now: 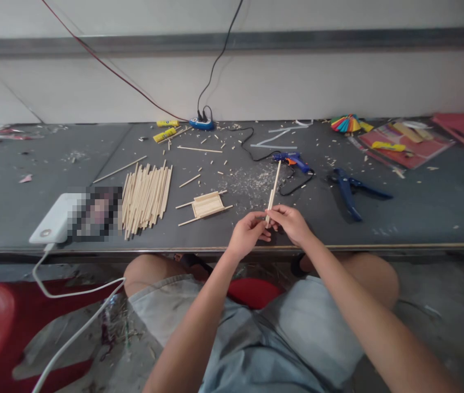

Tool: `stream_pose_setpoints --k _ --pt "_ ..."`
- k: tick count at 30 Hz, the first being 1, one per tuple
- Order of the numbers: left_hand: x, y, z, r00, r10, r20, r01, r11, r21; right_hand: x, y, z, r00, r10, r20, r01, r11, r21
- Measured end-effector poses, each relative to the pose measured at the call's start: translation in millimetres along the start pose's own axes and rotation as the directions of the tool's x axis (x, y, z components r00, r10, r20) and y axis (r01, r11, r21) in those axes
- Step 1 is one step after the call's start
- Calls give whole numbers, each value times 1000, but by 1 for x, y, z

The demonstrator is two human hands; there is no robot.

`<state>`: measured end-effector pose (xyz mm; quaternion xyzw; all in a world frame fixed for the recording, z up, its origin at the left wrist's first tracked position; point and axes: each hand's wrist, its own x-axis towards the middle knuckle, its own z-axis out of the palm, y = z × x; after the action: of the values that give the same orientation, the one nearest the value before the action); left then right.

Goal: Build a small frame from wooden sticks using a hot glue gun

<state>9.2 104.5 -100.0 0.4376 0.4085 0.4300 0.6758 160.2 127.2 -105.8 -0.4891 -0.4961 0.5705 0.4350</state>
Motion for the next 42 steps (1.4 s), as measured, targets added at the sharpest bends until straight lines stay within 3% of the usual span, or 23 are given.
stream_pose_setpoints --k 8,42 --pt "-1 -1 -3 996 24 89 -24 1000 2 1 1 0 1000 1 -24 -1 1000 27" --pt "-1 -12 -3 992 99 82 -104 993 61 4 4 -1 1000 15 -15 -14 996 92"
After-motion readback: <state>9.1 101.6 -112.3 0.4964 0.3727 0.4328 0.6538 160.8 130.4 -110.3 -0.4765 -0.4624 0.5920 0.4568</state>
